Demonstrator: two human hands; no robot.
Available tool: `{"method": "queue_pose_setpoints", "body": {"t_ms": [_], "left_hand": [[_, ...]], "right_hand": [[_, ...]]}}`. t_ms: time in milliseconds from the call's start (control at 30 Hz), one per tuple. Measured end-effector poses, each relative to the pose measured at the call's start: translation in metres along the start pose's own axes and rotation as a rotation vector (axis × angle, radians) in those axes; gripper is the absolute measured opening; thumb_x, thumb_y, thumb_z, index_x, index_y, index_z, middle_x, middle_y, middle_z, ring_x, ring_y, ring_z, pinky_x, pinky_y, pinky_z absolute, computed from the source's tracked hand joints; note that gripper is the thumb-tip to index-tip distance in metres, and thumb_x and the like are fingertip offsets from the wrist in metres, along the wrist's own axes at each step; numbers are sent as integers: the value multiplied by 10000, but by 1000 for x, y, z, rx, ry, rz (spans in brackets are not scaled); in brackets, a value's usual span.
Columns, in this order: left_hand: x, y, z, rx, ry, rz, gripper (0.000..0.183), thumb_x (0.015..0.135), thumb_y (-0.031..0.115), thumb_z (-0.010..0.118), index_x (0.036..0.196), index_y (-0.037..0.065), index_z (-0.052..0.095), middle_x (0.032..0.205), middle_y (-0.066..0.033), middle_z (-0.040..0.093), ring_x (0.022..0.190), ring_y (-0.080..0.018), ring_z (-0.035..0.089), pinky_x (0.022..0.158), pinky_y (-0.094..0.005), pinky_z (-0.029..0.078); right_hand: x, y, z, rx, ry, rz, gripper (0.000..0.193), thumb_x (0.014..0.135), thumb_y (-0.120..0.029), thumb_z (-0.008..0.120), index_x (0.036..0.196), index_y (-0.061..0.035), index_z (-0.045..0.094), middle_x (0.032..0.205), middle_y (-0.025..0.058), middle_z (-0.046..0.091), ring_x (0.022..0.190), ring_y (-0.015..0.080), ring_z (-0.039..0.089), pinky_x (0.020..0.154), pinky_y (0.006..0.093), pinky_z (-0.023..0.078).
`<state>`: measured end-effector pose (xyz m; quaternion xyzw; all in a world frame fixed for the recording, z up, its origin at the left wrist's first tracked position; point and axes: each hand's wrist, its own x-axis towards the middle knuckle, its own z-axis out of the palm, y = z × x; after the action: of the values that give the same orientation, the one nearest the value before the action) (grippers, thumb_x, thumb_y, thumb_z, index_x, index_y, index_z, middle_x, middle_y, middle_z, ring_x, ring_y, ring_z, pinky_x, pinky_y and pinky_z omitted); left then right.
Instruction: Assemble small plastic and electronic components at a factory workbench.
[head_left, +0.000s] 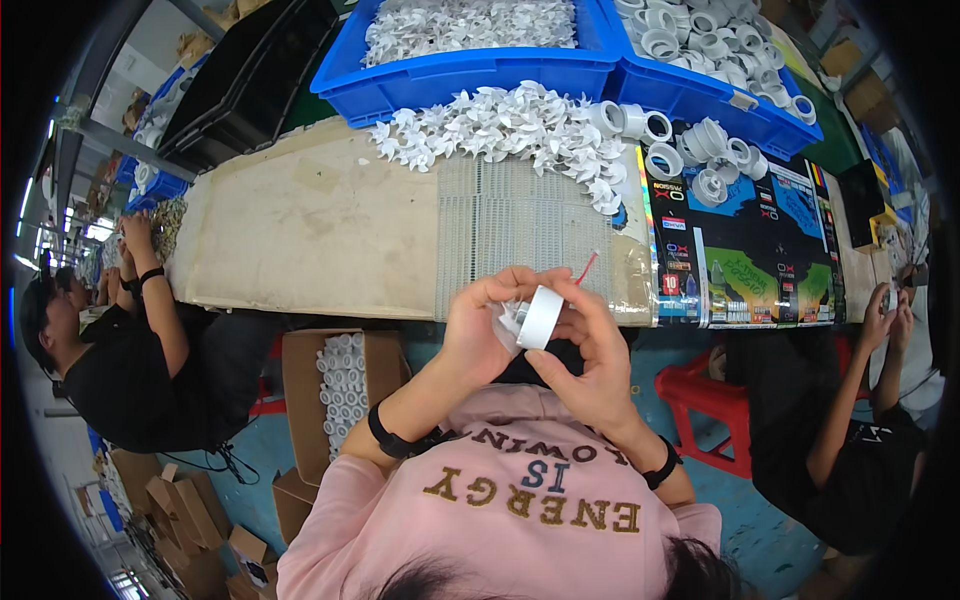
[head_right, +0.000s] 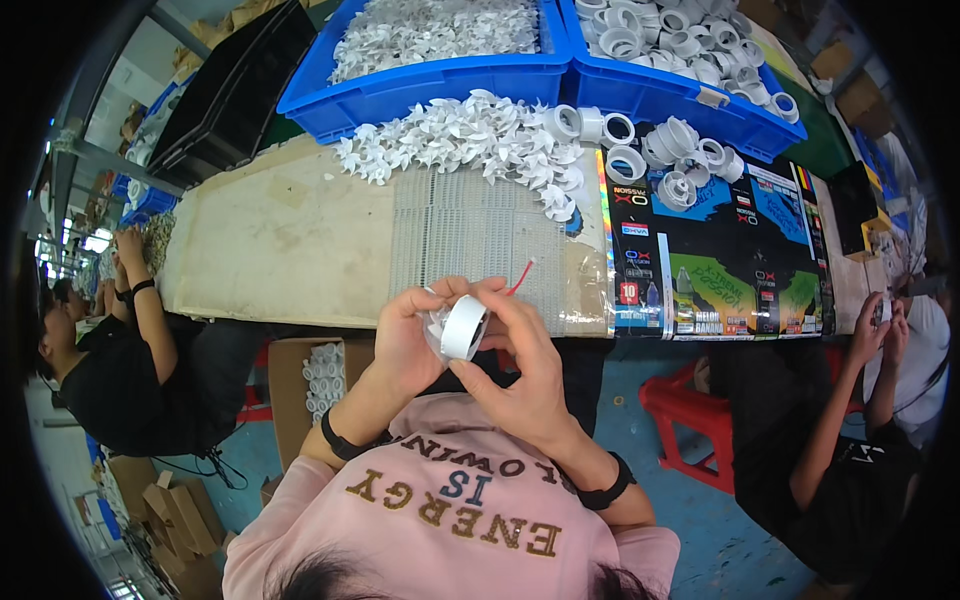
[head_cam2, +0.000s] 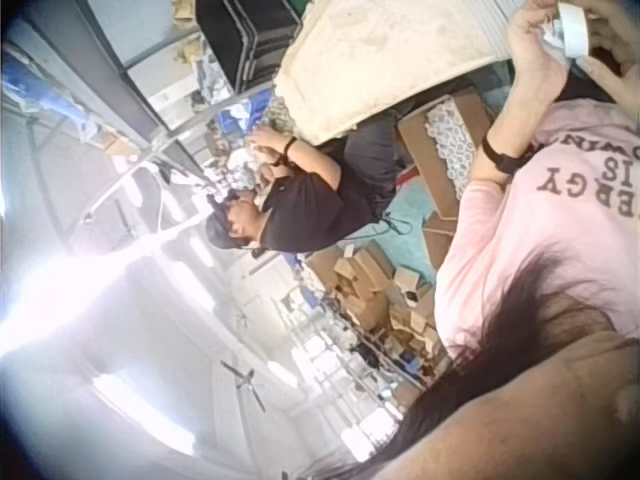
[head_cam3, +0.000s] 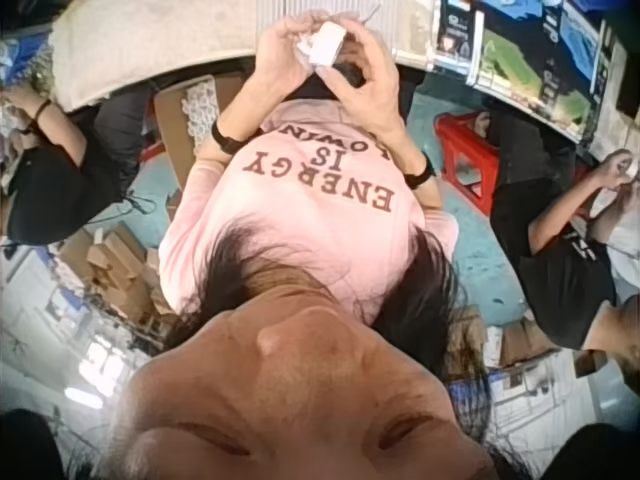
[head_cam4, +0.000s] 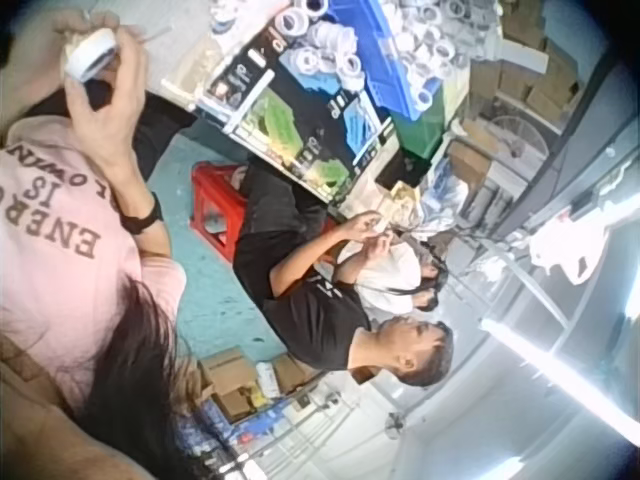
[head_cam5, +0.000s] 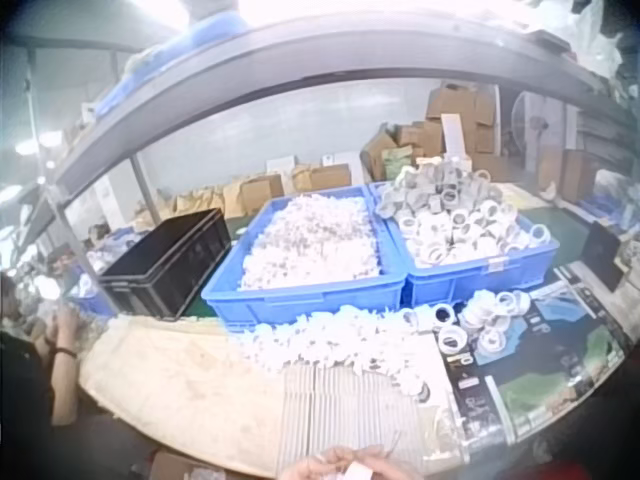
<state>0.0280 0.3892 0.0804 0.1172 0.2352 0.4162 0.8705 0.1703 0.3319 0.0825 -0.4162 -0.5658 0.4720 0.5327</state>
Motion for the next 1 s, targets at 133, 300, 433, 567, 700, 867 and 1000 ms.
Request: {"method": "queue_pose_setpoints", "body": {"t_ms": [133, 300, 433, 567, 700, 867, 1000], "left_hand": [[3, -7, 12, 132, 218, 70, 224, 860, 162, 455, 1012, 11, 520, 1203, -194, 550, 1182, -320, 507, 970, -435, 447], [1, -3, 8, 152, 94, 98, 222, 897, 148, 471, 1077, 18, 482, 1222, -189, 541, 1204, -319, 490, 985, -428, 441], [-3, 0, 10, 194, 58, 73, 271, 900, 135, 456, 1139, 7, 456, 1229, -192, 536, 1224, -317, 476, 999, -429, 431], [-6, 3, 14, 226, 65, 74, 302, 906, 132, 438, 1174, -5, 451, 1235, -198, 532, 1224, -316, 477, 1005, -423, 424], [-8, 7, 17, 278, 45, 44, 325, 917, 151, 413, 1194, -14, 458, 1245, -202, 527, 1219, -303, 483, 1009, -408, 421], [-10, 9, 17, 335, 23, 35, 328, 923, 161, 397, 1185, -16, 483, 1254, -208, 521, 1198, -287, 501, 999, -396, 427], [-13, 9, 17, 356, -19, -27, 338, 945, 189, 364, 1179, -15, 497, 1265, -207, 514, 1166, -268, 521, 984, -383, 434]], "right_hand": [[2, 4, 0, -47, -60, 39, 664, 750, 49, 676, 1336, 33, 363, 1254, 129, 471, 1107, 214, 550, 873, 308, 479], [-2, -1, 0, -2, 34, 5, 658, 723, 29, 702, 1311, 26, 407, 1219, 138, 481, 1041, 217, 582, 814, 286, 501], [-3, 2, -2, 0, 49, -23, 646, 704, 5, 717, 1290, 15, 448, 1198, 149, 490, 971, 211, 613, 758, 262, 521], [-1, 2, -4, -38, 13, -29, 644, 702, -4, 722, 1287, 22, 453, 1191, 152, 495, 976, 215, 610, 767, 272, 525], [-1, 2, -5, -44, -20, -52, 641, 708, -9, 722, 1288, 30, 452, 1182, 153, 502, 999, 224, 603, 781, 285, 528], [-1, 2, -2, -7, -28, -47, 639, 713, 0, 718, 1291, 33, 448, 1183, 154, 501, 1015, 223, 597, 787, 285, 527], [-4, -3, -4, 35, -33, -6, 652, 708, -7, 736, 1295, 18, 452, 1177, 149, 511, 1004, 222, 599, 792, 288, 525]]}}
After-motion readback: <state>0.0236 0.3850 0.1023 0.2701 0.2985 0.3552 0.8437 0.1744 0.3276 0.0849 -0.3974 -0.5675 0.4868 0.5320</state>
